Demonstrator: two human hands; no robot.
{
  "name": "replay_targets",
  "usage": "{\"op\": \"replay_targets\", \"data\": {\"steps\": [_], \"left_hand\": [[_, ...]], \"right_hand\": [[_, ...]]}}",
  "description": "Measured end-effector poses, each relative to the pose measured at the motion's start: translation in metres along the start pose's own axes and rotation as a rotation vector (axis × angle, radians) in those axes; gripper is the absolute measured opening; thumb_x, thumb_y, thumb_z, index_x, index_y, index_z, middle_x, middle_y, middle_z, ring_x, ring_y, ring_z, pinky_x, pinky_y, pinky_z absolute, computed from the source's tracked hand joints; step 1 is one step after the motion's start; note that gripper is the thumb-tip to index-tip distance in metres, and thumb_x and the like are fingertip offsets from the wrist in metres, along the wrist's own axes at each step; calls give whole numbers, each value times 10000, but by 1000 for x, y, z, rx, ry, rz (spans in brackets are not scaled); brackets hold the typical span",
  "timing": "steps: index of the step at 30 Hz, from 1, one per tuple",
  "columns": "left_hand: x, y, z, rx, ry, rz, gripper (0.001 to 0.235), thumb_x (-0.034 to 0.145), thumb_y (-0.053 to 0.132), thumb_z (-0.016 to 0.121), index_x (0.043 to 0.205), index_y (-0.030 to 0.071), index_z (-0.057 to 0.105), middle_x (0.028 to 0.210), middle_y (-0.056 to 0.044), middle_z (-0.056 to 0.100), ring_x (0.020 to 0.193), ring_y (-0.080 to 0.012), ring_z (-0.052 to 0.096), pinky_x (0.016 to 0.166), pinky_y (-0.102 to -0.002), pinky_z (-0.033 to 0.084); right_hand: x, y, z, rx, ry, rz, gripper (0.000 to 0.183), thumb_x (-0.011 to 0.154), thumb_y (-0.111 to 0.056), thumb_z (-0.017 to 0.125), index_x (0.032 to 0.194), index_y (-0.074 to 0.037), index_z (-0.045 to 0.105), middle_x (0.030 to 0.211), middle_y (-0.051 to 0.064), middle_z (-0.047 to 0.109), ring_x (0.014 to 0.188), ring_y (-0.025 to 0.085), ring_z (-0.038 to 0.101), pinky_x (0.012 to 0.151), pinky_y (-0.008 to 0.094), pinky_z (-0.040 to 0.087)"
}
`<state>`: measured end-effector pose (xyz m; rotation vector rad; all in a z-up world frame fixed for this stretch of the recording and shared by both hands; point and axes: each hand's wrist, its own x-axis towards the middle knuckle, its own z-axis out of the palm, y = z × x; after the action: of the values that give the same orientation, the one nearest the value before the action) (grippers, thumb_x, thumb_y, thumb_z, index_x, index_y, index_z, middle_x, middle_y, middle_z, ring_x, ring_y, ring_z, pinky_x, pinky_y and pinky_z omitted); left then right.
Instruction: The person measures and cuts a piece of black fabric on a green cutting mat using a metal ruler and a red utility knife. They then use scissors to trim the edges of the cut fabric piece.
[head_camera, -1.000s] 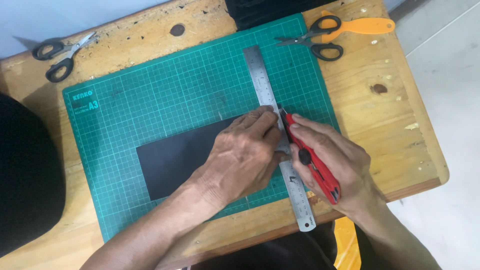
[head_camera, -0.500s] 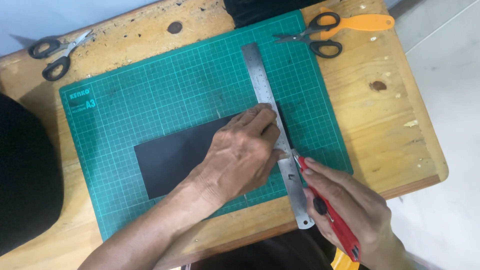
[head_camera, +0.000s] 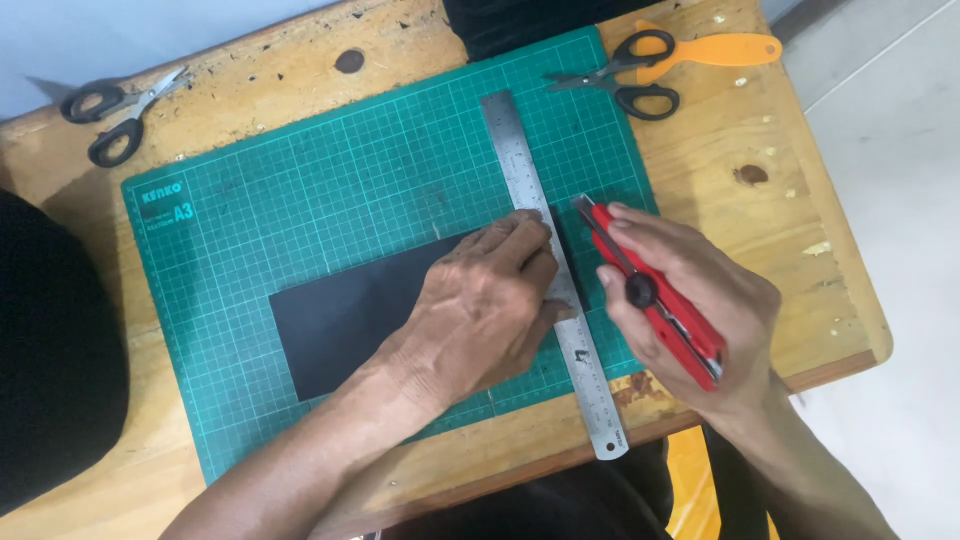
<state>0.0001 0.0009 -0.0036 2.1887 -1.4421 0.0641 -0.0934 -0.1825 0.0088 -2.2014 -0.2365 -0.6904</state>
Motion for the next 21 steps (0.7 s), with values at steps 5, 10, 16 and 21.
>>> {"op": "replay_targets", "data": {"steps": [5, 10, 16, 21], "left_hand": [[0, -1, 1, -10, 18, 2, 427, 816, 220, 836, 1076, -84, 687, 1183, -236, 628, 1207, -451, 617, 1023, -518, 547], [2, 1, -2, -8, 32, 1, 455, 809, 216, 850, 1116, -74, 681, 1176, -218, 634, 1195, -437, 624, 1016, -498, 552], [1, 0, 0, -29, 30, -6, 455, 827, 227, 831, 1131, -72, 673, 1183, -219, 632, 1197, -444, 622, 1049, -499, 537], [2, 1, -2, -28, 29, -5, 374, 830, 164, 797, 1099, -68, 680, 1142, -204, 636, 1183, -428, 624, 1055, -485, 533]], "right_hand": [[12, 0, 13, 45, -22, -12, 266, 901, 144, 736, 1150, 164, 643, 1174, 333, 698, 1132, 409, 731, 1047, 419, 606], [10, 5, 16, 37, -38, -60, 263, 909, 136, 723, 1152, 182, 634, 1187, 358, 684, 1142, 437, 723, 1049, 439, 605], [11, -1, 13, 30, -80, -31, 270, 927, 95, 712, 1185, 154, 658, 1226, 330, 690, 1157, 387, 721, 1070, 405, 583], [1, -4, 8, -108, -137, -115, 264, 903, 60, 741, 1147, 136, 675, 1194, 324, 709, 1097, 387, 750, 1024, 391, 602]]}}
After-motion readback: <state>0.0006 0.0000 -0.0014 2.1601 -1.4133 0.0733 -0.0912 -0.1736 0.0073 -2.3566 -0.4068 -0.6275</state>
